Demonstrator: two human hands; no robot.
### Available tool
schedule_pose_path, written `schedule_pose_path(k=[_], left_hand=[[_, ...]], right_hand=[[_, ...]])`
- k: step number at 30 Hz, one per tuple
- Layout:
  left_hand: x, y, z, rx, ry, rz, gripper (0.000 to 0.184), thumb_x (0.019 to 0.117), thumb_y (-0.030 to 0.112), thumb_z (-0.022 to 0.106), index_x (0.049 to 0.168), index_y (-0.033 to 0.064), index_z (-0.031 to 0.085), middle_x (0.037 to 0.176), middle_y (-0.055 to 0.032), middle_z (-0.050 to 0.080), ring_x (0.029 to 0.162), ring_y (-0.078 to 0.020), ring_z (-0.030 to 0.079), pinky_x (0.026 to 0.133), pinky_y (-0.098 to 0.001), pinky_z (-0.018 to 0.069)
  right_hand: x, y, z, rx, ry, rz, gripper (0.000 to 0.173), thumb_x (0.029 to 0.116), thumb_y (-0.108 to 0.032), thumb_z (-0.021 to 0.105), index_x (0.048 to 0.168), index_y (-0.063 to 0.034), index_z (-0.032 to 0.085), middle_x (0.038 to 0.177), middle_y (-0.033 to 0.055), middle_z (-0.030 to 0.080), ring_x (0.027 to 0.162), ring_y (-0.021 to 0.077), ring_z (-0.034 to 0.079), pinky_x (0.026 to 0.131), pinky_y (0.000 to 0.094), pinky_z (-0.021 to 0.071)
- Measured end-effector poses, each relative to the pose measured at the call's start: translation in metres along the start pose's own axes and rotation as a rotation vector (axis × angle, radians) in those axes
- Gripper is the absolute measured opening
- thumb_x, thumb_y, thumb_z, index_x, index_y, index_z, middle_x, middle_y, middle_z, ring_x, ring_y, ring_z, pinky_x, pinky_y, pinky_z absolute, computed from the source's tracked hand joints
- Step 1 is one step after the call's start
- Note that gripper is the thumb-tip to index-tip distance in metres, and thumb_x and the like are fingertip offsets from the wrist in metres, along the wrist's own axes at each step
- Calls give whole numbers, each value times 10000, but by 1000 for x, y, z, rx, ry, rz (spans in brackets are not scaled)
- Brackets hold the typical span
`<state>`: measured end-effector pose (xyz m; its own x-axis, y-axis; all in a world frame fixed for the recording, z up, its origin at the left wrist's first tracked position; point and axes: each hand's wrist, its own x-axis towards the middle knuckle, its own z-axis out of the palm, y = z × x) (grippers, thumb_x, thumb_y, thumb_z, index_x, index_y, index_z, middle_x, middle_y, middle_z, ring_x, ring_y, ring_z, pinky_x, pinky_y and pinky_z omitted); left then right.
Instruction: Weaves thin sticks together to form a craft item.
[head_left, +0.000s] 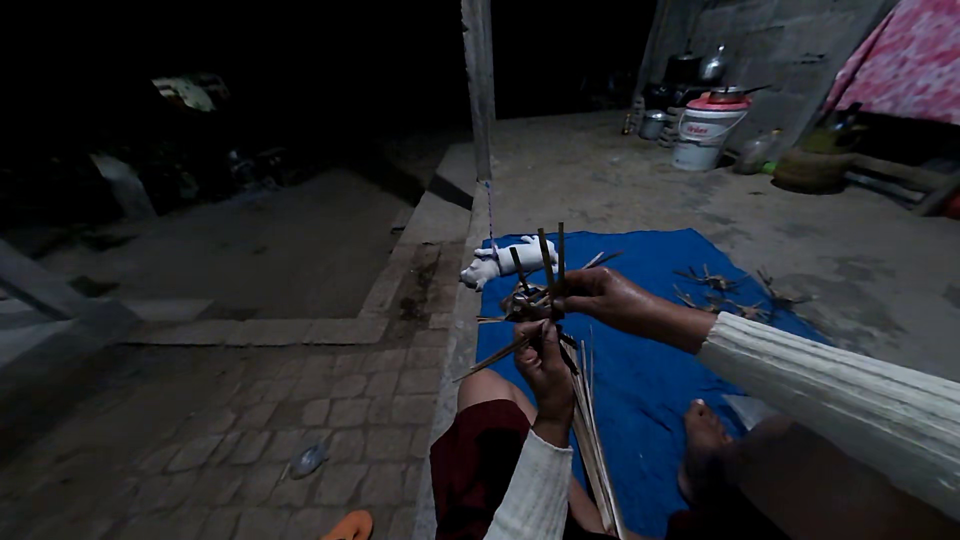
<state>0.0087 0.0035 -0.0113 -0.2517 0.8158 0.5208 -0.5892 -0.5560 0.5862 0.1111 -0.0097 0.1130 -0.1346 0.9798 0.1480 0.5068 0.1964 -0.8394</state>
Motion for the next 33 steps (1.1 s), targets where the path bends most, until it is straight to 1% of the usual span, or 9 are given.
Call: schedule_pose_path(k=[4,11,16,19,21,24,27,29,33], left_hand=[[1,2,-3,26,-69,-144,124,963,-48,513,1037,-55,613,960,-9,648,904,-19,630,833,-210,543],[14,10,-14,-11,-109,-386,123,980,-42,524,1043,-11,625,868,-4,679,732,-59,655,681,-225,571],[44,11,-46,78,41,-502,142,1059,64,477,1073,-2,602,937,-76,722,744,-90,668,647,-210,543],[52,9,-55,241,96,-329,98,1020,9,516,1039,-25,606,919,-62,692,767,-78,646,668,-202,533],[52,11,-56,389,9,-123,150,963,23,581,1095,-46,598,1011,-74,657,881,-71,627,763,-205,525],[53,31,-50,668,-272,42,377,936,206,657,1227,-33,648,1268,-164,640,1212,-242,568,1040,-437,436],[51,35,-41,778,-512,13,303,949,262,639,1172,82,739,1248,-83,689,1211,-273,589,1001,-551,414],[42,27,-36,689,-556,-74,257,932,207,659,1118,67,766,1207,-79,707,1175,-244,604,994,-508,423],[30,14,-29,425,-537,-243,176,883,87,709,1034,0,736,1057,-67,705,967,-67,624,843,-246,494]], right_hand=[[0,4,-5,0,28,-49,109,990,-11,609,1055,3,695,951,47,710,852,67,672,823,243,564],[2,6,-12,-233,3,-177,73,979,-26,630,984,8,695,900,67,697,833,92,665,815,287,560],[1,19,-27,-511,49,-314,88,952,-77,670,983,-14,723,910,107,693,870,215,662,816,412,547],[0,20,-34,-563,36,-290,71,939,-39,661,962,-1,717,897,118,691,846,225,673,796,428,559],[-1,20,-36,-603,-1,-252,77,927,-38,667,959,-6,730,882,115,698,838,234,679,801,455,557],[1,21,-34,-702,-86,-203,62,931,-82,684,895,-42,716,814,88,685,814,246,668,833,530,507],[2,16,-28,-711,-202,-147,89,952,-76,642,929,-24,711,853,110,683,855,268,664,845,530,499],[1,10,-24,-671,-247,-142,98,955,-55,631,949,11,703,874,141,682,853,277,662,811,495,519],[-3,4,-19,-688,-282,-162,122,952,-92,653,892,11,678,802,125,639,783,256,628,755,467,499]])
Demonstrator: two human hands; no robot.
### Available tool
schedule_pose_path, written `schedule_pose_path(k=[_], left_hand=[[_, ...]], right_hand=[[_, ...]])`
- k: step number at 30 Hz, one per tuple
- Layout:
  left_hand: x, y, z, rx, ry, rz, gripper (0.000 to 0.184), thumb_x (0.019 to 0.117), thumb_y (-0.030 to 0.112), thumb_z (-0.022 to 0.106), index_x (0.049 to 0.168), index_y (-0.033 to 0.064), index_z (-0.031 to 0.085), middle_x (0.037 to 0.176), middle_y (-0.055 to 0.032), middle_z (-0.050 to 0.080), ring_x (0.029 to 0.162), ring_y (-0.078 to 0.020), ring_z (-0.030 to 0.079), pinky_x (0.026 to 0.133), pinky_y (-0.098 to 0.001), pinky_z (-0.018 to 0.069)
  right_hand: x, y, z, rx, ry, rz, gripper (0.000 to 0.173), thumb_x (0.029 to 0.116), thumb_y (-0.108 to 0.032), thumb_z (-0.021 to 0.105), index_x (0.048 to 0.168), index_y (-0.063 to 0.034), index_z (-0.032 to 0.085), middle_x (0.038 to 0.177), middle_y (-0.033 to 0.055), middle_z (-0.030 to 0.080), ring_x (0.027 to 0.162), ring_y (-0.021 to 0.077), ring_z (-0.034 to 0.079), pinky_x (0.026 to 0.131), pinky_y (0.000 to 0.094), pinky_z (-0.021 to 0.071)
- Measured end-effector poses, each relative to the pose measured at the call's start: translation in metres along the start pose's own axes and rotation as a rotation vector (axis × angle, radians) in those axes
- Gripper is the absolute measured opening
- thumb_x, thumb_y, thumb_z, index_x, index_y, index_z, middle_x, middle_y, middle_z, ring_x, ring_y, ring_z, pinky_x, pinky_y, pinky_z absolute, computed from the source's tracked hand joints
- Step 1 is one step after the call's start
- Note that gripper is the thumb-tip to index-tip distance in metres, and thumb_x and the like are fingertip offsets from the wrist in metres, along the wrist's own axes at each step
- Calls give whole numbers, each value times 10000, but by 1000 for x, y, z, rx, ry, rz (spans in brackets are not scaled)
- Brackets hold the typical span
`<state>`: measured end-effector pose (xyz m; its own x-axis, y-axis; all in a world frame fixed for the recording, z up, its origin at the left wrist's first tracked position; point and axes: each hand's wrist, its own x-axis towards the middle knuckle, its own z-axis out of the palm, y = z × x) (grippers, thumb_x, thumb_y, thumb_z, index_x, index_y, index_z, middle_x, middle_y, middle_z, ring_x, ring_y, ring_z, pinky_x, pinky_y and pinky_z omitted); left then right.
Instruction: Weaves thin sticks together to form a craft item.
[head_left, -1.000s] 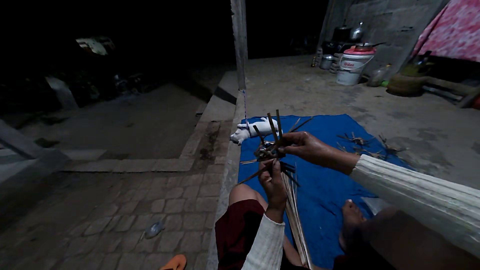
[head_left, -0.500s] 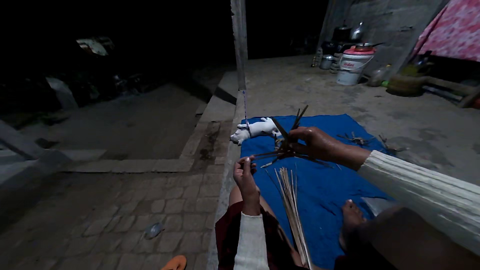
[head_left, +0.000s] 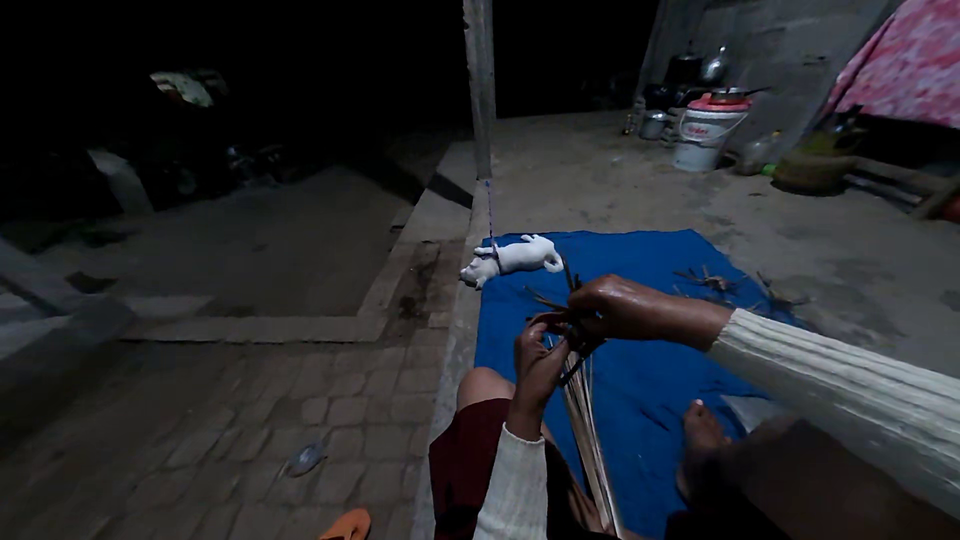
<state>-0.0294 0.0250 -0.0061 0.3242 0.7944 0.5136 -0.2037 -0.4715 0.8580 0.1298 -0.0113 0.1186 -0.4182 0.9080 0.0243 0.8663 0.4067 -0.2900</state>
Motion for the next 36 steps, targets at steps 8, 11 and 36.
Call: schedule_pose_path(k=[8,11,36], left_hand=[[0,3,6,-320,-22,-167,247,884,-56,652,1128,-59,615,950,-32,690,882,-47,664,833,-235,560],[1,-1,6,-361,8,-163,142,885,-69,640,1024,-45,644,867,-15,681,810,-44,650,774,-226,553],[-1,-5,13,-143,190,149,177,840,-76,686,1012,-119,679,941,-124,713,867,-57,666,811,-204,545]], right_hand=[[0,-6,5,-107,4,-90,122,970,-102,635,978,-3,707,859,122,681,866,268,657,934,526,458],[1,-3,10,-109,74,-106,123,955,-122,673,951,-6,717,903,138,683,932,309,662,927,555,473],[1,-2,-3,260,-39,83,133,988,-101,636,1078,-18,688,948,86,671,835,141,625,782,343,526]])
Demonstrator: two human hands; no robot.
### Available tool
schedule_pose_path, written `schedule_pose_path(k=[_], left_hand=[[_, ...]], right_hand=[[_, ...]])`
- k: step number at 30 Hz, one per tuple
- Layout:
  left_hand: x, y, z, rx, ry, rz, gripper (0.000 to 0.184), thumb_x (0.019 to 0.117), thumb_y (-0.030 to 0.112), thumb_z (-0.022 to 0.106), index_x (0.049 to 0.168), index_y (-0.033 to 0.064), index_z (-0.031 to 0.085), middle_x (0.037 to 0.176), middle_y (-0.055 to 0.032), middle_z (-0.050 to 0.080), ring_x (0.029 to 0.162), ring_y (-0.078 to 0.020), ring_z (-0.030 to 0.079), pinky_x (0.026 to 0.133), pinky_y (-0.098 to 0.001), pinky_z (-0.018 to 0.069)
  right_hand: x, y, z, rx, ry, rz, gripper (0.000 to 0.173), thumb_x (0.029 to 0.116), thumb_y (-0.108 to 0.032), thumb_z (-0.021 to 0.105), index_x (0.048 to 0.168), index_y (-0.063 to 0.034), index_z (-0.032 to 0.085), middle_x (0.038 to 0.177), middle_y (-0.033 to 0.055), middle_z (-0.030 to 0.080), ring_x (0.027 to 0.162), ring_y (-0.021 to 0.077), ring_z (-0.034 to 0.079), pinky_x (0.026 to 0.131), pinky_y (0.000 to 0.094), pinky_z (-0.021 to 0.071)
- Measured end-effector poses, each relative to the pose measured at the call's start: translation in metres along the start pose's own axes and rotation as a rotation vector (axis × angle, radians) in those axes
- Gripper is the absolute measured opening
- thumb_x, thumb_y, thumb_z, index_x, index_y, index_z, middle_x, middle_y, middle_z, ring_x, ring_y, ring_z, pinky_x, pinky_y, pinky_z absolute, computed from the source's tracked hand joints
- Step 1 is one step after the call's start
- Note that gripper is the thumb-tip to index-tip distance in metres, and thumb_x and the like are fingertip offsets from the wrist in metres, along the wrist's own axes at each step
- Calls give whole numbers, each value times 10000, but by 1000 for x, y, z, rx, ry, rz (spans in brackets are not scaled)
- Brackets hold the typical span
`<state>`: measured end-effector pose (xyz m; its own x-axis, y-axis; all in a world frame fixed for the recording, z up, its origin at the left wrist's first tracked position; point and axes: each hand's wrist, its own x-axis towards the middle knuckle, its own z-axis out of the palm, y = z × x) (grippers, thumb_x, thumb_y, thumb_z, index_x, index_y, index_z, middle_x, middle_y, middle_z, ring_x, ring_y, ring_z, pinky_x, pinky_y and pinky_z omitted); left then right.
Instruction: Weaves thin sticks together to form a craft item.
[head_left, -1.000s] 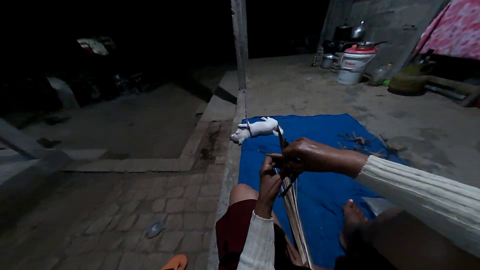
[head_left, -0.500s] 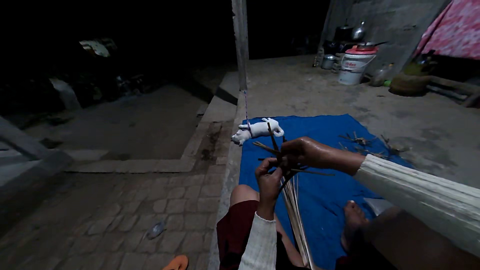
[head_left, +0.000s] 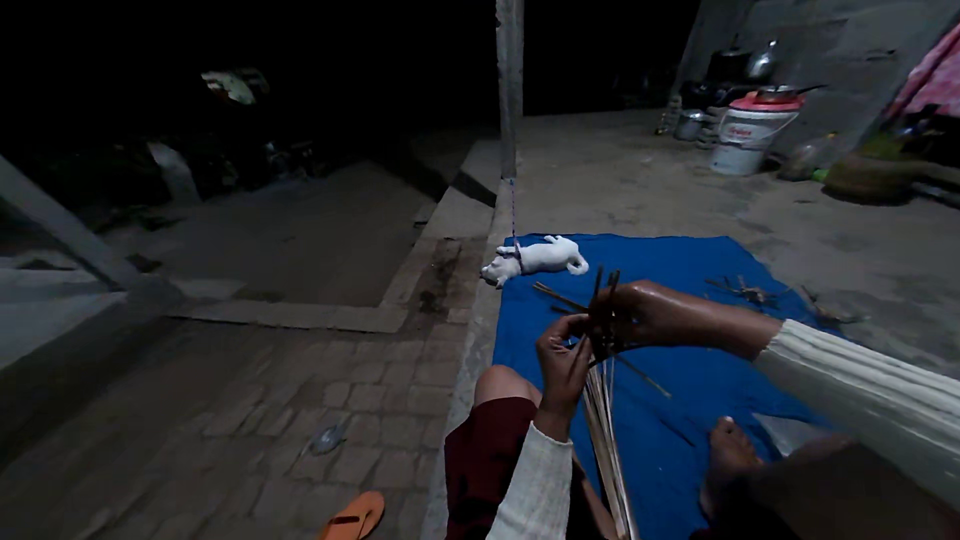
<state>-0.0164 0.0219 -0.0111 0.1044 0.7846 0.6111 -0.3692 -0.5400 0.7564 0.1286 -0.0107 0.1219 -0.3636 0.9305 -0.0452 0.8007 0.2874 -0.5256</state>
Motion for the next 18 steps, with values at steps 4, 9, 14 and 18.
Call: schedule_pose_path(k=[4,9,14,18], left_hand=[[-2,3,2,-129,35,-29,124,842,-111,603,963,-103,632,926,-50,662,833,-15,627,783,-197,546],[1,15,3,-190,90,-269,170,935,-94,578,1085,-109,657,941,-75,716,847,-78,691,820,-267,590],[-2,20,1,-190,21,-265,189,917,-91,569,1079,-116,664,980,-71,719,880,-49,682,839,-242,576],[-3,20,1,-228,27,-226,123,883,-100,624,978,-81,701,883,-51,734,812,-60,695,797,-250,593]], right_hand=[[0,1,1,25,53,-8,147,1007,-110,625,1063,-4,709,930,92,688,823,140,638,789,342,535],[0,0,1,35,115,-8,128,1005,-69,616,1046,4,712,932,91,693,836,129,646,804,322,537],[-2,-2,2,36,138,9,92,963,-90,683,1010,-18,717,852,70,674,765,130,625,737,332,530],[-2,-4,-1,56,171,32,97,946,-113,719,904,-26,710,758,36,643,681,87,588,662,282,503]])
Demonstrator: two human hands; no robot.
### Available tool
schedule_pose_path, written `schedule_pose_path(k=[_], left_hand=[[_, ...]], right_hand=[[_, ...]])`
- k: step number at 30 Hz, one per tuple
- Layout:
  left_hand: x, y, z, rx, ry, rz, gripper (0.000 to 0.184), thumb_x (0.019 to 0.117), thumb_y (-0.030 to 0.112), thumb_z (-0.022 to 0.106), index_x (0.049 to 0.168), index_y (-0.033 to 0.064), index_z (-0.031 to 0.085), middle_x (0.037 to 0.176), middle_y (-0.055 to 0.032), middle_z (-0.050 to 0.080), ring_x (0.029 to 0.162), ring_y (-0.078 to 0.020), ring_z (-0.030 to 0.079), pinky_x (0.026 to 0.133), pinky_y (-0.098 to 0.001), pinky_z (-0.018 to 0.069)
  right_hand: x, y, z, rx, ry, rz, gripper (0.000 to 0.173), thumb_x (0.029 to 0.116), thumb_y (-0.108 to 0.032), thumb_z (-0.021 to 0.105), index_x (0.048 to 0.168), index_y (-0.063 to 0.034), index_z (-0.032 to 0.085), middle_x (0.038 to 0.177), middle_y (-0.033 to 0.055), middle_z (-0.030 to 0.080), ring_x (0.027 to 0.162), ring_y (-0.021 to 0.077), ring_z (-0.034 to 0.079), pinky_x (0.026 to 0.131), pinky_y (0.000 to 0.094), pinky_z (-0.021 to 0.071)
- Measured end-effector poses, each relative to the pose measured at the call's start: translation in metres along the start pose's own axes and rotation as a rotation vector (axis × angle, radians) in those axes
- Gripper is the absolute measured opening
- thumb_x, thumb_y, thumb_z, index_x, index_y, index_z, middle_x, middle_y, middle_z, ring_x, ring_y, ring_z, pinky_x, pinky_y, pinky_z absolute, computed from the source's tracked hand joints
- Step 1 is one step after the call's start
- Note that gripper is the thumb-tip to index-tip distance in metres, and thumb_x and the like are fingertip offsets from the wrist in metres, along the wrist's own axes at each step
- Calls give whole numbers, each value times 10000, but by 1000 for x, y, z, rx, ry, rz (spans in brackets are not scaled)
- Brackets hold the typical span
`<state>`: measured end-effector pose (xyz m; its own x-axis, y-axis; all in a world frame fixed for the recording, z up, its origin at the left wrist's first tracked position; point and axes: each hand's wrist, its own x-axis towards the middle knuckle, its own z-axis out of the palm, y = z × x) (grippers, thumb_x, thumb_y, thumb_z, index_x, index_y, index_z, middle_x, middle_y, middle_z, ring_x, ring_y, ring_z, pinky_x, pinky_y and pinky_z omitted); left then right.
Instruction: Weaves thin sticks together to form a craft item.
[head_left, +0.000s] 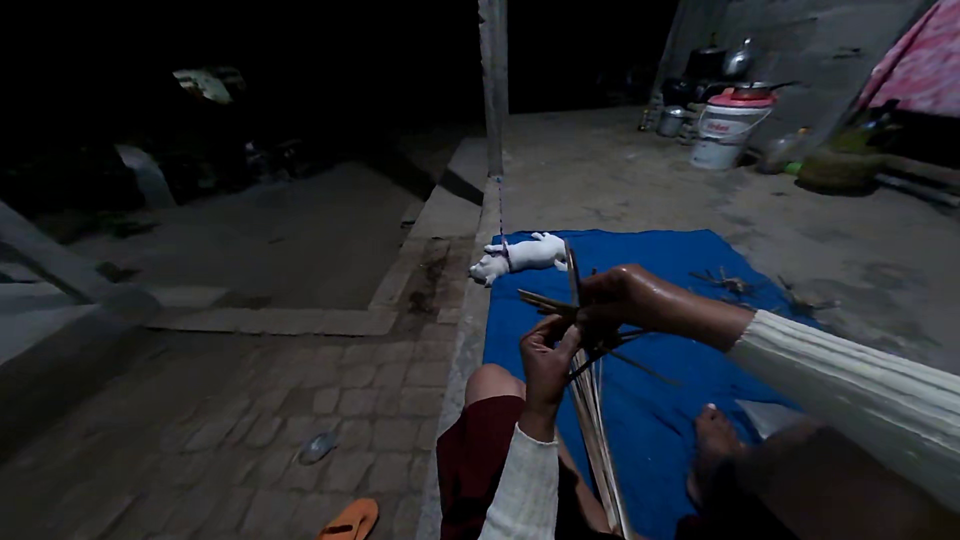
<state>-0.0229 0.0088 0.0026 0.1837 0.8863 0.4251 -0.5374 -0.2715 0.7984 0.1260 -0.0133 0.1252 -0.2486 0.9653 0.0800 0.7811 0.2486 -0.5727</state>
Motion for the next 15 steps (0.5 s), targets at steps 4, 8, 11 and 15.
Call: schedule_pose_path(k=[4,8,11,15], left_hand=[[0,-5,3,18,68,-45,87,853,-118,653,910,-65,693,813,-46,715,747,-61,682,740,-242,593],[-2,-5,3,32,92,-96,95,860,-109,650,937,-61,677,810,-39,715,752,-57,684,740,-235,589],[-1,-1,4,-23,114,-162,80,894,-92,649,958,-66,688,805,-50,711,723,-67,676,706,-232,583],[0,0,4,-61,133,-129,112,867,-126,646,950,-51,662,811,-38,700,740,-59,668,724,-223,578]], right_hand=[[2,5,1,17,-80,9,96,983,-77,649,950,-5,703,795,52,651,705,96,600,682,289,513],[2,8,-2,36,-159,22,54,972,-7,621,973,3,674,844,66,646,745,103,599,709,290,510],[2,7,-3,57,-161,-27,56,962,17,622,953,11,678,818,46,631,716,66,570,681,242,491],[3,8,0,94,-139,-30,67,974,-4,618,965,-3,685,831,40,633,720,62,570,684,240,491]])
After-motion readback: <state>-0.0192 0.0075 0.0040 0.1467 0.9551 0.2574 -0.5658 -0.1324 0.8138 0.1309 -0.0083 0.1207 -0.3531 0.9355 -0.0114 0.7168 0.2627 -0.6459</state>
